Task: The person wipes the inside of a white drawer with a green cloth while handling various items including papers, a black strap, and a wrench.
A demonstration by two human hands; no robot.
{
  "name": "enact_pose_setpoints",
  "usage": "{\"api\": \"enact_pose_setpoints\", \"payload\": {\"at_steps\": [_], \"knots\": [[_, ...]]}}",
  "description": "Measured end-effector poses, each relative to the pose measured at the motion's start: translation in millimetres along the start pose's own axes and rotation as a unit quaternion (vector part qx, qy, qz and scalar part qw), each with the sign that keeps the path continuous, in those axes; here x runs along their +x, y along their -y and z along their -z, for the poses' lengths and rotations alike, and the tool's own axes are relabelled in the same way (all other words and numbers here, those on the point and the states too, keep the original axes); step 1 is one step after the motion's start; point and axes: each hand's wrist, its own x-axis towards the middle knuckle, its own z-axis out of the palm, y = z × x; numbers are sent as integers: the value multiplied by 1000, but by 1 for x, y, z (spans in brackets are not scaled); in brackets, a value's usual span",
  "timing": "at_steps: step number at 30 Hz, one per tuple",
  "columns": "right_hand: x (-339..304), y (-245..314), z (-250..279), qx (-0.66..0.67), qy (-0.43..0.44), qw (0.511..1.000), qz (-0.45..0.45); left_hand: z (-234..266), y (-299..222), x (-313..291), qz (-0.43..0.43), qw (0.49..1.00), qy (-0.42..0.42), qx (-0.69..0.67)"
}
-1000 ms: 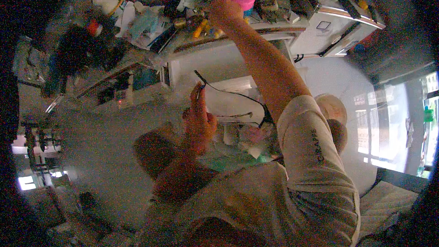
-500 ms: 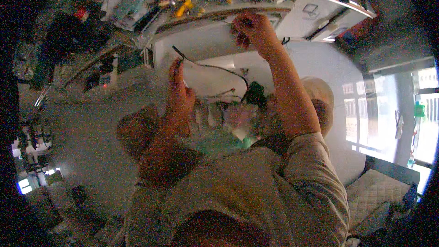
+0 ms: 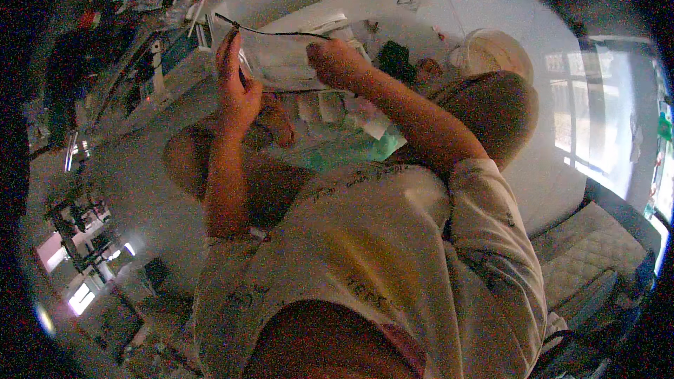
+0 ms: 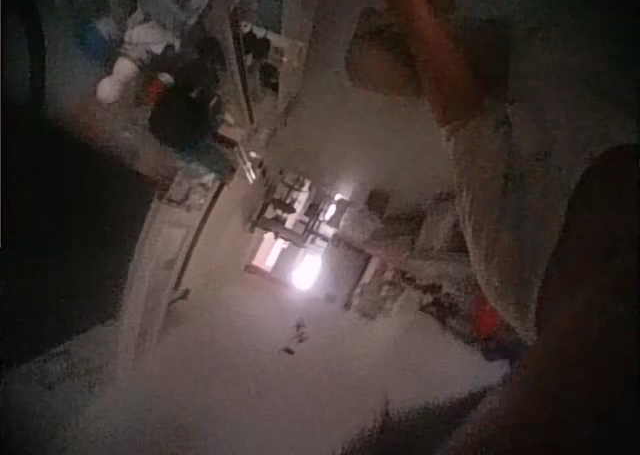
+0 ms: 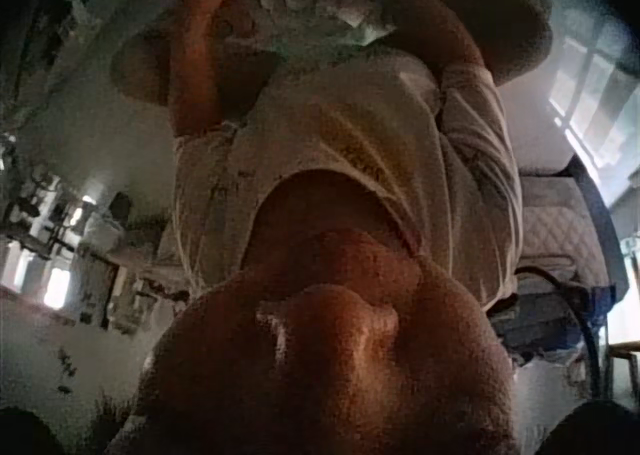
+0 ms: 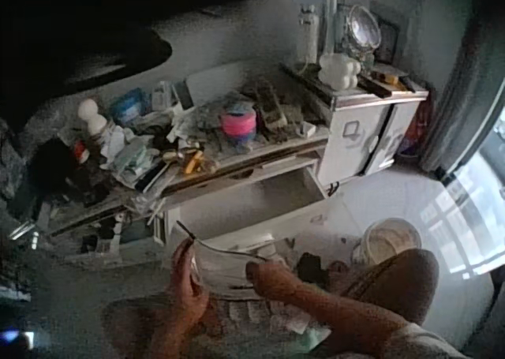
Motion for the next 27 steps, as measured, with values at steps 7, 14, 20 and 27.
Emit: {"api": "enact_pose_setpoints", "payload": {"at_steps": [7,14,20,27], "knots": [[-8,26,-50,76,137,983,-100,-3,-15,-11,-52,995,75,-26],[-15,5,-89,118,155,974,-112,-14,-29,-9,-62,993,86,-59],[-15,-11,-93,115,213,956,-163,-22,-28,-8,-51,989,115,-71],[-12,4,-33,58,219,973,-33,-20,-28,-2,-58,997,48,-23]]}}
